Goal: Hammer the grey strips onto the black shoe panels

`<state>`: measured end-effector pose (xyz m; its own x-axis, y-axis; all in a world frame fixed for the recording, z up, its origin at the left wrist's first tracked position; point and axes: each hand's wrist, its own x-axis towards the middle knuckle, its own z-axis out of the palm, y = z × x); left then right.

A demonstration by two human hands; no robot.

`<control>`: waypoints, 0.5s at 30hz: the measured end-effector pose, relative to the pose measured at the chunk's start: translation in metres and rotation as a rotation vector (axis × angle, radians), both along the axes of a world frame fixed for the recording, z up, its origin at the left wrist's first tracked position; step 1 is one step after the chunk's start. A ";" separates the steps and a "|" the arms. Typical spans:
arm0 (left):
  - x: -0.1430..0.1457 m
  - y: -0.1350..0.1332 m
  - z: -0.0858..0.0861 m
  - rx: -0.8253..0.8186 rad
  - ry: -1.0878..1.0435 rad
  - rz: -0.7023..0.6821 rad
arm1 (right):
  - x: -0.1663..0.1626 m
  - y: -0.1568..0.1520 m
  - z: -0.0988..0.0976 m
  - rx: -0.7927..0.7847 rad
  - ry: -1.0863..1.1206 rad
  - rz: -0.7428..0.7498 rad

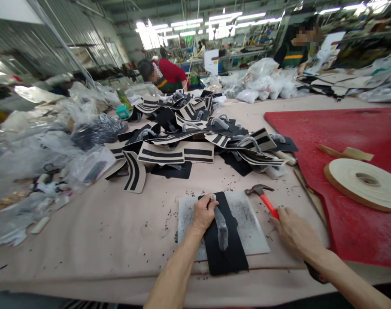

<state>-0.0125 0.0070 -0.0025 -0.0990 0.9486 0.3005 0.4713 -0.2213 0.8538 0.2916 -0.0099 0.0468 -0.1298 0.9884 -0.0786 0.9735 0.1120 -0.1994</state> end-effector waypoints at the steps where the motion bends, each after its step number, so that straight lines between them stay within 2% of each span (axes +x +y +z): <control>1: 0.000 0.000 0.001 -0.001 0.001 0.003 | -0.010 -0.002 0.000 0.071 0.034 0.052; 4: 0.000 -0.002 0.003 -0.010 0.021 0.013 | -0.060 -0.009 0.007 0.220 0.232 0.388; 7: -0.001 -0.003 0.005 -0.034 -0.002 0.036 | -0.115 -0.013 0.005 0.147 0.309 0.724; 9: 0.000 -0.001 0.005 -0.068 -0.063 0.101 | -0.138 -0.014 -0.005 0.109 0.257 0.786; 12: 0.001 0.005 0.004 -0.126 -0.264 0.284 | -0.152 -0.017 -0.017 0.143 0.159 0.744; 15: -0.001 0.011 0.010 -0.145 -0.621 0.440 | -0.154 -0.017 -0.010 0.216 0.080 0.734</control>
<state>-0.0138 0.0179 0.0071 -0.5853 0.8088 -0.0574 -0.0844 0.0096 0.9964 0.1378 -0.0267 0.0365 -0.7556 0.6391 0.1440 0.6182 0.7683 -0.1660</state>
